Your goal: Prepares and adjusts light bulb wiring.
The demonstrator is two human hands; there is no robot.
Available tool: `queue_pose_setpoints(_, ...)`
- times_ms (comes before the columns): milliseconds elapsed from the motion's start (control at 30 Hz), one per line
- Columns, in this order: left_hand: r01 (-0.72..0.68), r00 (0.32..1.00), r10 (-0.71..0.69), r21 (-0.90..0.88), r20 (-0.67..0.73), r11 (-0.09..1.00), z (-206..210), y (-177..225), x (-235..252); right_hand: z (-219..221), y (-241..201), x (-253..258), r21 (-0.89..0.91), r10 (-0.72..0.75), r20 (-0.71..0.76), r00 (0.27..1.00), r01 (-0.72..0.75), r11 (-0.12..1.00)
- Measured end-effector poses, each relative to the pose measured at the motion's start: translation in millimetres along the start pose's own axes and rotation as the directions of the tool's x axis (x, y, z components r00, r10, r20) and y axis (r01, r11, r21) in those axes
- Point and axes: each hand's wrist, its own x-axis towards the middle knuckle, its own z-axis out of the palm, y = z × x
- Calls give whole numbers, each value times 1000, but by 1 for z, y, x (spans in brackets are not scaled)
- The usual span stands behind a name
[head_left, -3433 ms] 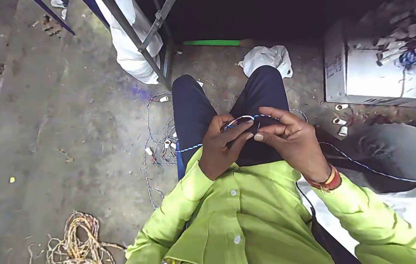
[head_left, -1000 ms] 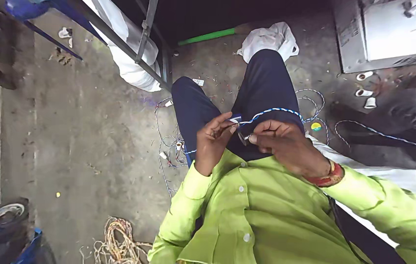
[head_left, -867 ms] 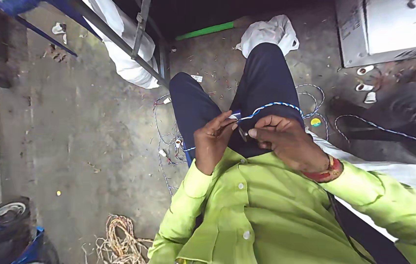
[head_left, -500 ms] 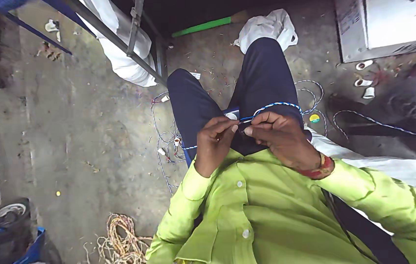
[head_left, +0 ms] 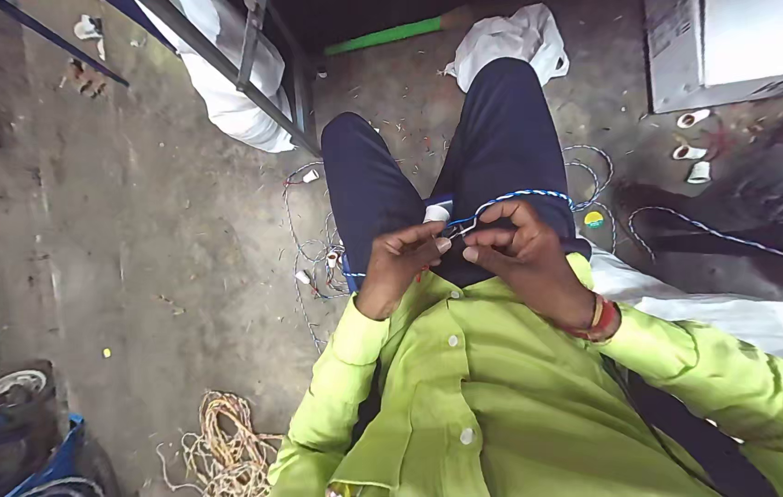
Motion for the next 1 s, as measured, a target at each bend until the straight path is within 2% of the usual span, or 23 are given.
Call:
queue_pose_setpoints(67,-47,999,47,57,0,997,0,-3,0,-1,2,0,-47,-20,6,1000,21,999)
queue_pose_setpoints(200,-203,977,214,288,-8,936,5,-8,1,0,5,1,-85,-38,3,999,38,996)
queue_pose_setpoints(333,-290,943,330,377,-44,880,11,-15,3,1,7,-1,-93,-12,14,1000,13,996)
queue_pose_setpoints(467,-324,904,421,525,-75,787,19,-18,4,-2,6,-2,-230,-39,91,995,59,971)
queue_pose_setpoints(533,-341,887,459,596,-52,727,22,-14,3,-5,-1,-2,-144,-20,121,992,38,989)
queue_pose_setpoints(667,-372,866,500,654,-11,659,27,-4,4,-10,-13,3,198,-24,88,996,6,980)
queue_pose_setpoints(767,-363,886,463,606,-11,708,29,-9,4,-11,-10,12,393,5,52,999,-26,919)
queue_pose_setpoints(833,-303,929,369,505,-33,808,27,-13,1,-13,-12,17,385,4,123,992,-51,921)
queue_pose_setpoints(933,-269,956,292,345,-15,899,22,-14,-1,-19,-18,21,173,38,267,963,-87,981)
queue_pose_setpoints(1000,-265,962,274,276,8,924,22,-11,-1,-18,-15,23,-37,11,280,960,0,999)
